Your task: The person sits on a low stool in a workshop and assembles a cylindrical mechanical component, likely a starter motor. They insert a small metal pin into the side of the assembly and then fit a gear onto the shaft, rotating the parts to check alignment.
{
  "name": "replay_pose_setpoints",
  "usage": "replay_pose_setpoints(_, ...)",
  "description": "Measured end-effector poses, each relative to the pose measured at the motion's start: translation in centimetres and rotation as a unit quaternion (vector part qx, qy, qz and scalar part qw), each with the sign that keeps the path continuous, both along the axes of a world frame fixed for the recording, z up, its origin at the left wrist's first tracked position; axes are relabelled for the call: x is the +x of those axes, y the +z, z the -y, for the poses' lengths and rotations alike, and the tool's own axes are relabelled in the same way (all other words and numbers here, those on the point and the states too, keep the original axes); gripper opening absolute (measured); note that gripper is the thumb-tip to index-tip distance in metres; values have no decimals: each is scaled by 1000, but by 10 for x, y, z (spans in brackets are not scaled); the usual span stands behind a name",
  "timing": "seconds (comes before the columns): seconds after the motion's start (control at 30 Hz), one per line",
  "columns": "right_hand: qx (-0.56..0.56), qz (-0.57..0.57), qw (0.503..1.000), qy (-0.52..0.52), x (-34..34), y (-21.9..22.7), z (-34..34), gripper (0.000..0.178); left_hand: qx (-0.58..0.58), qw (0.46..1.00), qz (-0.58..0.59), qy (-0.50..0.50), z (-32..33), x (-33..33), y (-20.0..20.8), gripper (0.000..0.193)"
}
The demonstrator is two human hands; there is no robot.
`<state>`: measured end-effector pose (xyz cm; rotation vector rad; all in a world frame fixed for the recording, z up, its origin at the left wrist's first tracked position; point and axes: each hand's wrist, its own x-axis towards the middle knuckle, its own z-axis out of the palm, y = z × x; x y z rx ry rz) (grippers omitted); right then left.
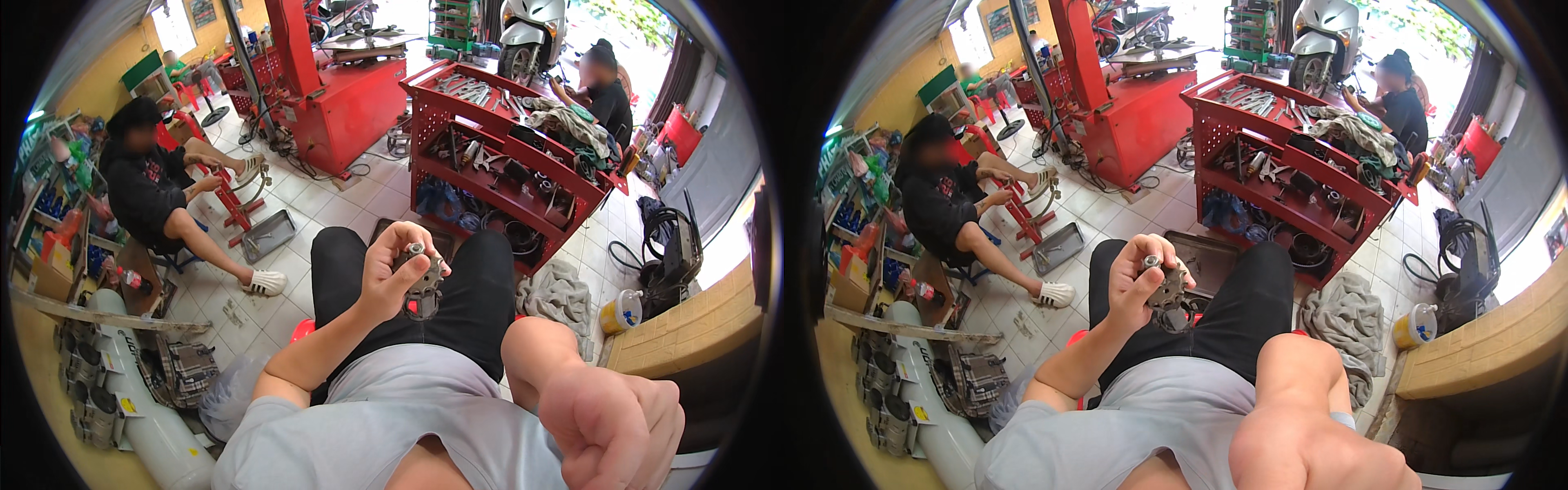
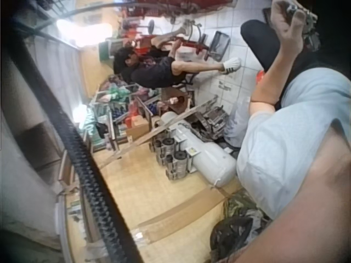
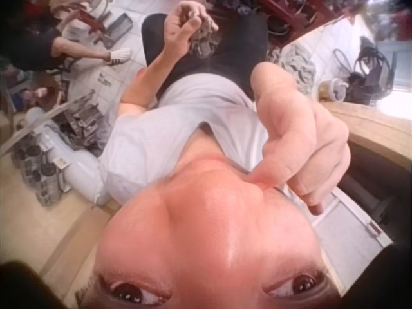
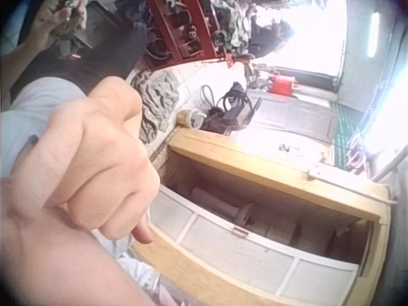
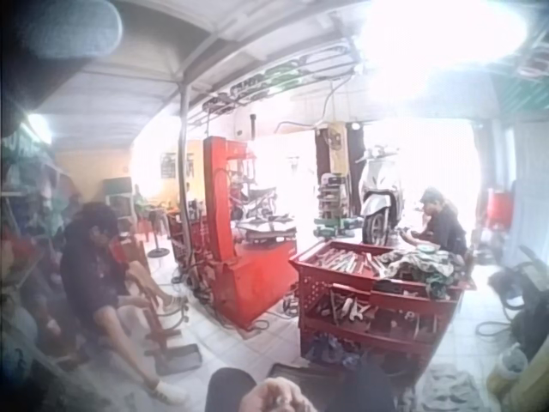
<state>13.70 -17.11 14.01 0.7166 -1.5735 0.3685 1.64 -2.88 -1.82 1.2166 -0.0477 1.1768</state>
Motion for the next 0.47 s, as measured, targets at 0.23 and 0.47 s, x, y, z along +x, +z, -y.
replay_pose_setpoints(0.23, 61, -45, 996, 43, -13, 6, -12, 35, 3, 1000, -9, 3, 1, 0, -1, 24)
replay_pose_setpoints(0.47, 163, -242, 956, 16, -16, 3, -11, 42, 5, 1000, -19, 3, -1, 0, -4, 28)
